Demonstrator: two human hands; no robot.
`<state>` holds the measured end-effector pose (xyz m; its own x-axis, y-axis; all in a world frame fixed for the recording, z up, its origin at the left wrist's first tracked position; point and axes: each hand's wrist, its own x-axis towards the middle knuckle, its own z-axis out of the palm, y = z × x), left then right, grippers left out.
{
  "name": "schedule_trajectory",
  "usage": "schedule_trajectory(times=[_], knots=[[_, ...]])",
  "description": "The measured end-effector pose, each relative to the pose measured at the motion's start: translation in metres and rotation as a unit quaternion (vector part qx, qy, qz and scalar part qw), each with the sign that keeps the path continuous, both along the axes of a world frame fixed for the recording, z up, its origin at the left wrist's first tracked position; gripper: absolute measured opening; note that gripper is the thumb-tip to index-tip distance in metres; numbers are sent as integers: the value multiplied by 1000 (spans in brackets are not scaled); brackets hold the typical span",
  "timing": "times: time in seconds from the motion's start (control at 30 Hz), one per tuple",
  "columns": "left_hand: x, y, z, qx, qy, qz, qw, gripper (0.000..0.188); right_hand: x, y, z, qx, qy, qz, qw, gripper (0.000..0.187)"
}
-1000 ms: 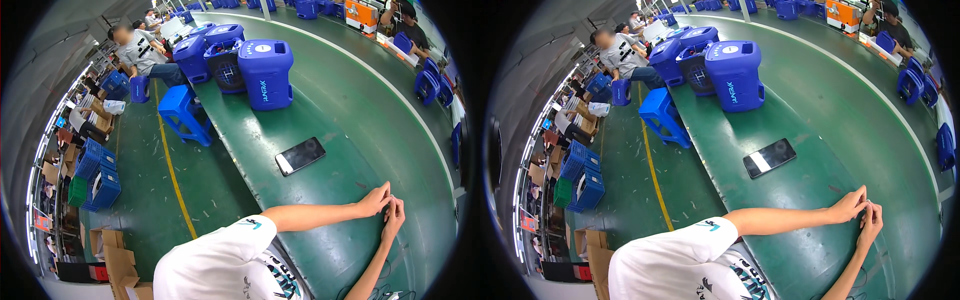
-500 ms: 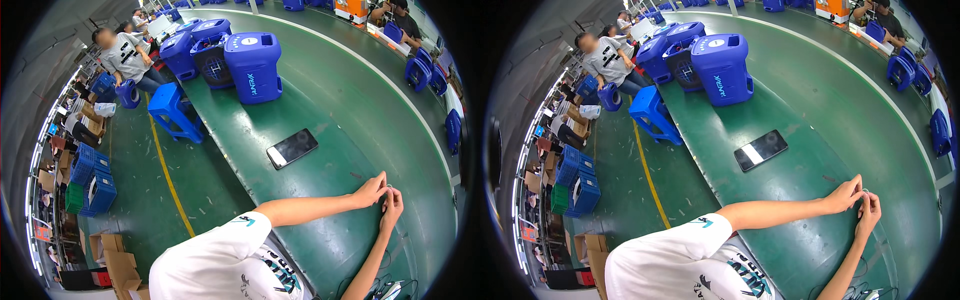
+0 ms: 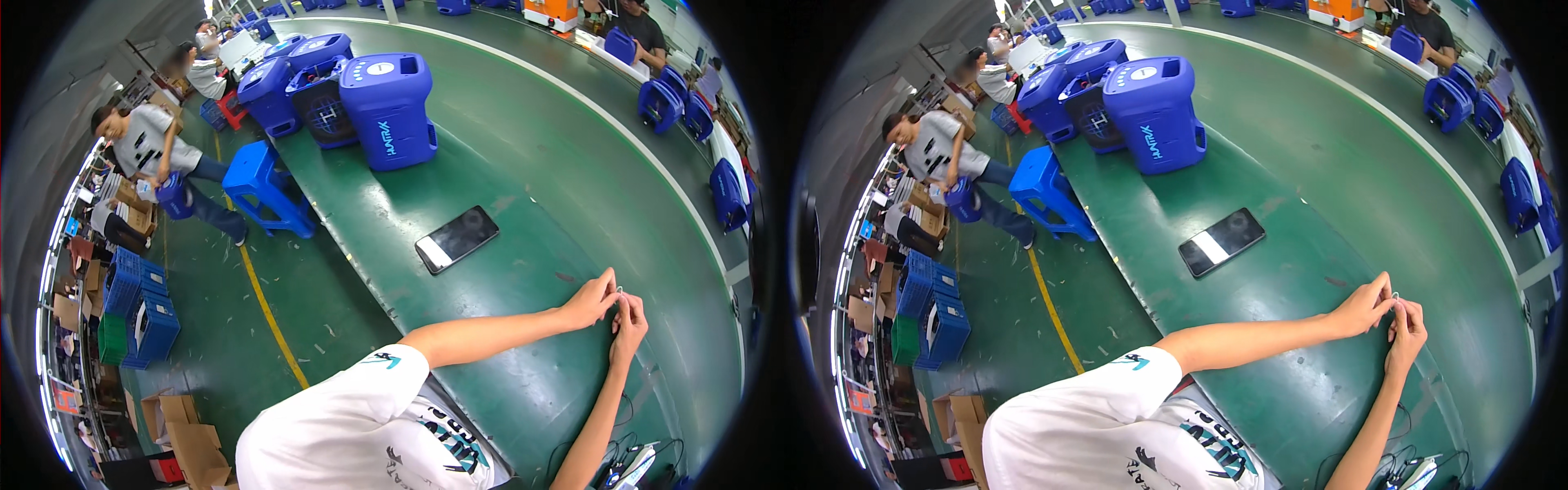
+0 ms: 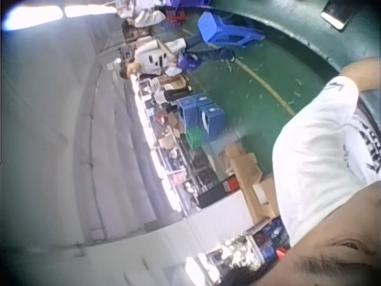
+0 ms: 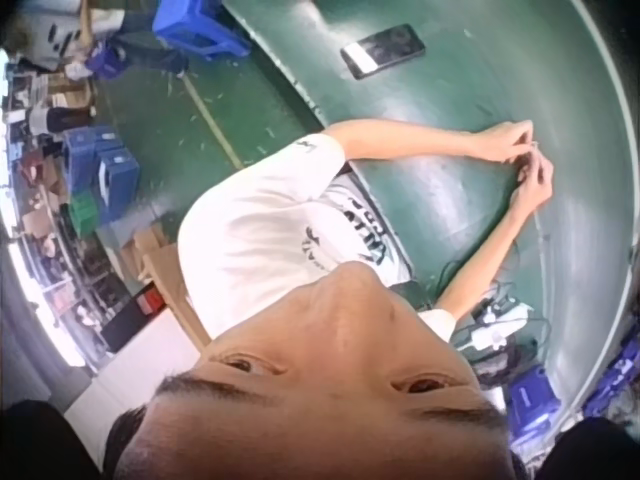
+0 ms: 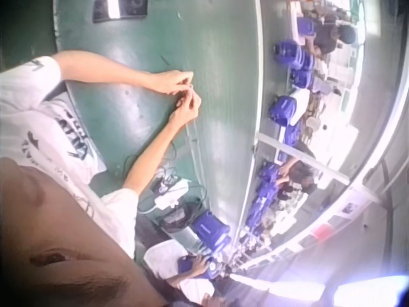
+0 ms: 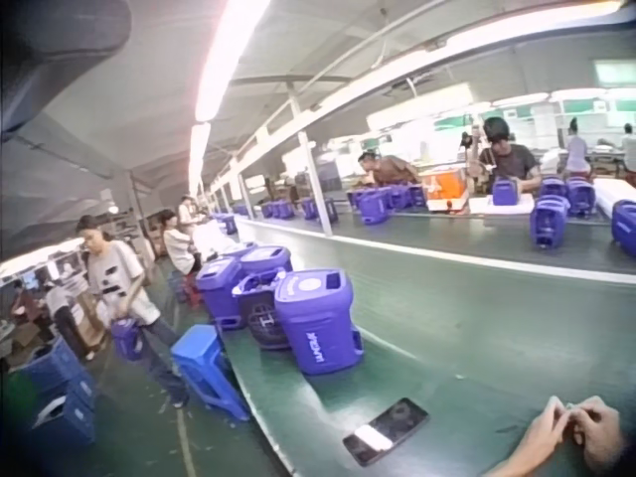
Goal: The person holds, pulls, and twists a small rubber band with their fingers while sitting at an assembly line workbench.
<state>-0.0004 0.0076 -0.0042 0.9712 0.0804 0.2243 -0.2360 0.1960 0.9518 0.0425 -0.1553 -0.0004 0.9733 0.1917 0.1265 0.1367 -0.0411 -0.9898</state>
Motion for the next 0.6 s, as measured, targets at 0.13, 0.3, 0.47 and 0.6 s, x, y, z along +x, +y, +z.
schedule_trajectory(times=[0.13,0.3,0.47,0.6], knots=[[5,-7,-4,4,-16,6,1000,22,2,-5,3,-2,-12,22,1000,10],[9,-7,-6,-2,23,12,1000,23,0,-4,11,5,-7,41,999,9],[8,-5,0,17,33,-18,999,19,0,-2,12,15,-15,26,999,8],[8,-2,-7,16,36,-1,999,17,-1,3,9,28,-1,14,1000,10]])
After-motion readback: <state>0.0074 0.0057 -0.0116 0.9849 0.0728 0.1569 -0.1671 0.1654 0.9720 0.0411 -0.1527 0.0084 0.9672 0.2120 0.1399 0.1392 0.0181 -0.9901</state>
